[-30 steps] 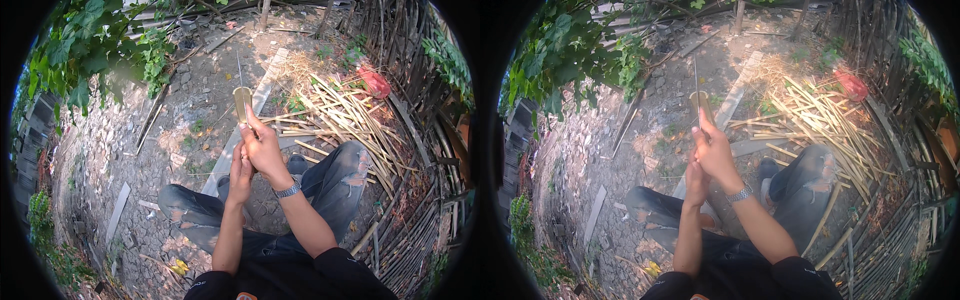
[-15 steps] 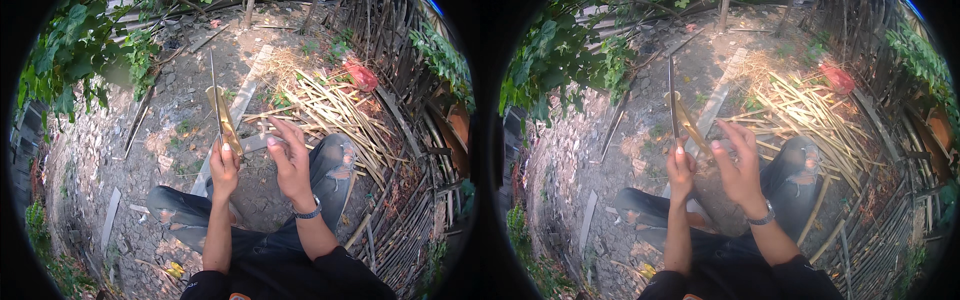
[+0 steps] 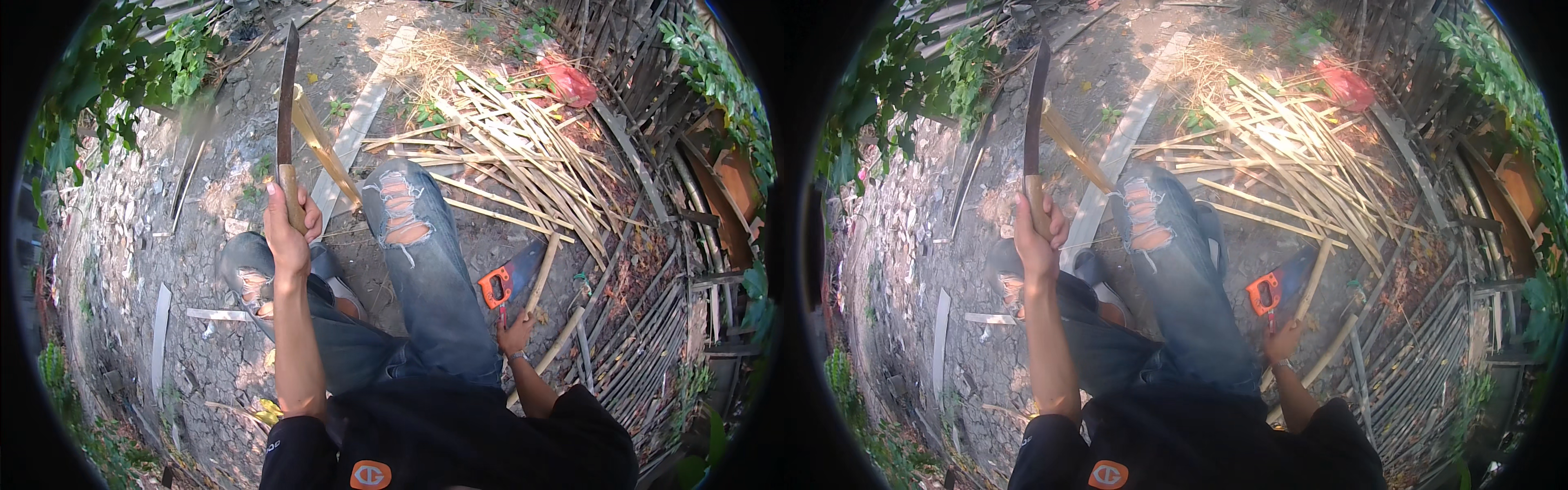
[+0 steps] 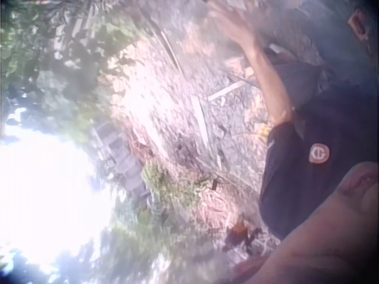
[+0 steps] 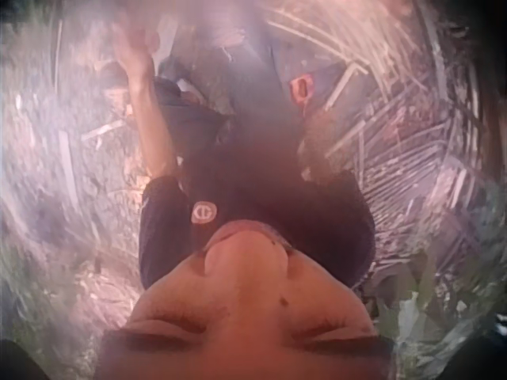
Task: The person sits on the ground and uses a machete to split a bamboo pole into thin strips. They repeatedly position the bamboo, strike it with a wooden mallet to drive the blade through, and separate the resulting strips.
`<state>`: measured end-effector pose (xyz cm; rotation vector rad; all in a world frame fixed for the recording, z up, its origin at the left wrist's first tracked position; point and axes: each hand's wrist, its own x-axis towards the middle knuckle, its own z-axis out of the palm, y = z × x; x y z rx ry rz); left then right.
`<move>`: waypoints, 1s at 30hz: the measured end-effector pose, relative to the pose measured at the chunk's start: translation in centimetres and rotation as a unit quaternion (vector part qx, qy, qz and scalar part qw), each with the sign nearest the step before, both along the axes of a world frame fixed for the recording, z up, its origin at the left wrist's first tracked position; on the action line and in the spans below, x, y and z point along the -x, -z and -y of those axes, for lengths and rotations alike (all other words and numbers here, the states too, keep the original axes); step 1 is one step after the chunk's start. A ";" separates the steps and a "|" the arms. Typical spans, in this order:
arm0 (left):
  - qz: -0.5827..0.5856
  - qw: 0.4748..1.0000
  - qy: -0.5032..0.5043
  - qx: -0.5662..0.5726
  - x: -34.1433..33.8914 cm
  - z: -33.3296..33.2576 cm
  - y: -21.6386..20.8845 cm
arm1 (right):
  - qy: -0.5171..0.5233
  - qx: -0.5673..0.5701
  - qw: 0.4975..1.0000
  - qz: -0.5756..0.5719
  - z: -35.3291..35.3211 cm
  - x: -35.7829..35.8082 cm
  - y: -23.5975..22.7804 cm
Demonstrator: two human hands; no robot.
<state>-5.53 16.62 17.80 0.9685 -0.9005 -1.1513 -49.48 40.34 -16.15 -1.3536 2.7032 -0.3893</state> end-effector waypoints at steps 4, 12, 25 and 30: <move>0.021 1.000 -0.002 -0.018 0.3 0.1 -0.4 | 0.045 0.010 0.999 -0.018 -7.2 -3.6 5.8; 0.013 1.000 -0.003 -0.017 0.4 0.3 0.0 | 0.120 -0.142 0.981 0.051 -13.9 1.7 11.5; 0.119 0.992 -0.045 -0.018 0.3 -1.3 0.1 | 0.003 0.242 0.876 0.418 4.1 -3.1 -8.9; 0.163 0.986 -0.044 -0.010 -0.3 -0.1 0.3 | -0.152 0.403 0.797 0.423 19.6 -4.1 -26.7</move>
